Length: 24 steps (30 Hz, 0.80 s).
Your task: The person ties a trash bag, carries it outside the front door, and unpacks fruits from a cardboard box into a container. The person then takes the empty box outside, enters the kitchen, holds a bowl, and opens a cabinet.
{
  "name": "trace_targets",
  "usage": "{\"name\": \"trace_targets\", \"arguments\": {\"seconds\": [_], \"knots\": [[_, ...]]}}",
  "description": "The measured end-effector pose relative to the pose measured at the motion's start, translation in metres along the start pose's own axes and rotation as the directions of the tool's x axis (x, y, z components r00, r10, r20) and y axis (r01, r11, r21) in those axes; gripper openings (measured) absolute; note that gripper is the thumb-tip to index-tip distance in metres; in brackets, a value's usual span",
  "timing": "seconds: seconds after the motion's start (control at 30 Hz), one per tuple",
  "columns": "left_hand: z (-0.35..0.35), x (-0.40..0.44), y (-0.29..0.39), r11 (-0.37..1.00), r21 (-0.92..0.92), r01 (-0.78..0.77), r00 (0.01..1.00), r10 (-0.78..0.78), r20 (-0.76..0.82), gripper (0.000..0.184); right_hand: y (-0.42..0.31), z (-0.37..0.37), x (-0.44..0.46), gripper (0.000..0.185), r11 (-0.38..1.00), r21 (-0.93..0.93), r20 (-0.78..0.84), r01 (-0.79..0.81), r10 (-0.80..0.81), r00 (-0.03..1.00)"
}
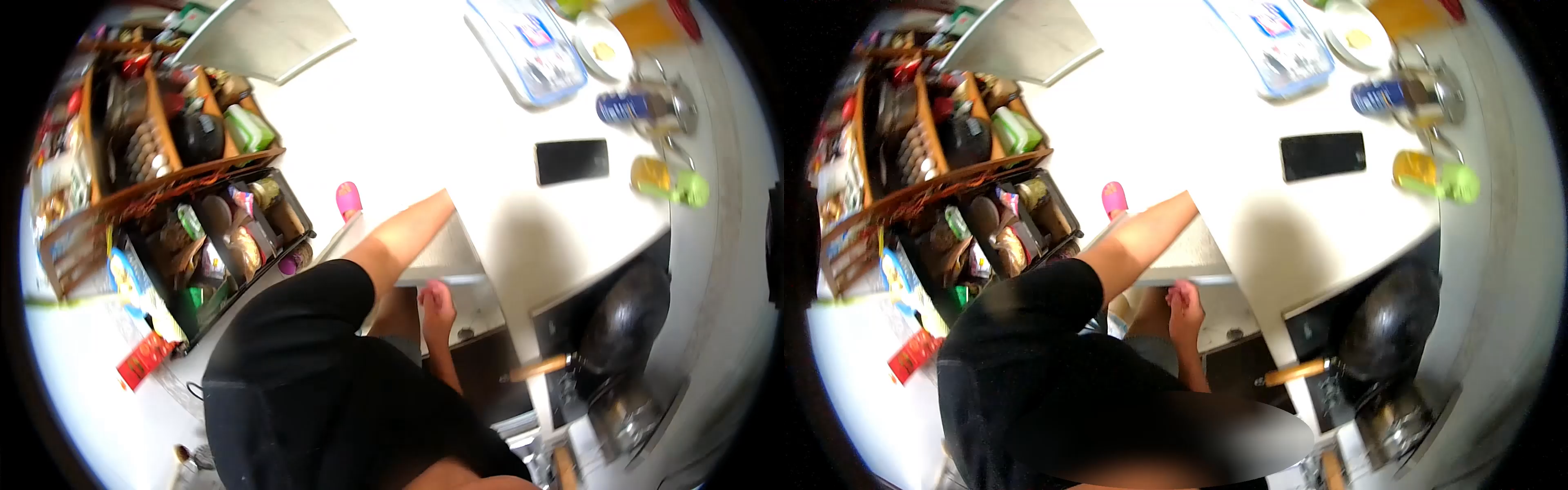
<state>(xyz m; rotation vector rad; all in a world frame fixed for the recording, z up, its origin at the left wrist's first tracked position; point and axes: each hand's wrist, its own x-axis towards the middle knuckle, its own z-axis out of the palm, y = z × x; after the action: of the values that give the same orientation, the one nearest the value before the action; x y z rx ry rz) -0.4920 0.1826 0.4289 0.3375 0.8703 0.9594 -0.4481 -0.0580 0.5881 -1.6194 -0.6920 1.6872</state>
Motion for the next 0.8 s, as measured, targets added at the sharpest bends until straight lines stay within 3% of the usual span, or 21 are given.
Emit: {"name": "trace_targets", "arguments": {"seconds": [0.13,0.2,0.37,0.43,0.5,0.53,0.57,0.6,0.7,0.73,0.77,0.8], "knots": [[0.003,-0.001,-0.003,0.995,0.098,-0.024,0.999,0.027,-0.027,0.028,0.023,-0.006,0.000,0.022,0.993,-0.036,0.135,-0.110,0.114,0.984],[0.005,0.001,0.000,0.988,0.153,-0.036,0.998,0.042,-0.038,0.027,0.035,-0.002,0.001,0.022,0.967,-0.014,0.071,-0.255,0.255,0.964],[-0.009,-0.011,0.042,0.878,0.470,-0.086,0.983,0.152,-0.104,0.025,0.035,0.004,0.010,0.033,0.980,0.124,0.162,-0.156,0.135,0.977],[-0.031,-0.039,0.072,0.805,0.593,-0.018,0.973,0.150,-0.174,0.023,0.028,0.011,0.021,0.031,0.911,0.333,0.139,-0.244,0.208,0.968],[-0.057,-0.080,0.105,0.723,0.690,0.040,0.953,0.180,-0.244,0.023,0.037,0.011,0.031,0.031,0.922,0.323,0.201,-0.212,0.152,0.968],[-0.088,-0.091,0.110,0.723,0.679,0.128,0.951,0.106,-0.291,0.024,0.033,0.015,0.034,0.032,0.928,0.294,0.142,-0.228,0.193,0.971],[-0.107,-0.110,0.125,0.808,0.564,0.170,0.927,0.063,-0.370,0.024,0.028,0.020,0.038,0.032,0.933,0.264,0.080,-0.245,0.232,0.970],[-0.117,-0.134,0.149,0.849,0.491,0.196,0.888,0.058,-0.455,0.026,0.019,0.023,0.042,0.032,0.923,0.263,0.111,-0.282,0.262,0.959],[-0.160,-0.180,0.205,0.842,0.515,0.159,0.773,0.219,-0.596,0.027,0.006,0.030,0.058,0.033,0.851,0.366,0.215,-0.376,0.316,0.924],[-0.168,-0.192,0.226,0.780,0.610,0.141,0.741,0.326,-0.587,0.028,0.001,0.033,0.066,0.037,0.800,0.377,0.178,-0.467,0.432,0.884],[-0.181,-0.197,0.245,0.712,0.691,0.125,0.698,0.431,-0.571,0.028,-0.003,0.034,0.074,0.037,0.809,0.354,0.192,-0.470,0.430,0.882],[-0.182,-0.202,0.270,0.679,0.721,0.138,0.663,0.477,-0.577,0.028,-0.006,0.035,0.081,0.038,0.720,0.484,0.189,-0.498,0.470,0.863]]}}
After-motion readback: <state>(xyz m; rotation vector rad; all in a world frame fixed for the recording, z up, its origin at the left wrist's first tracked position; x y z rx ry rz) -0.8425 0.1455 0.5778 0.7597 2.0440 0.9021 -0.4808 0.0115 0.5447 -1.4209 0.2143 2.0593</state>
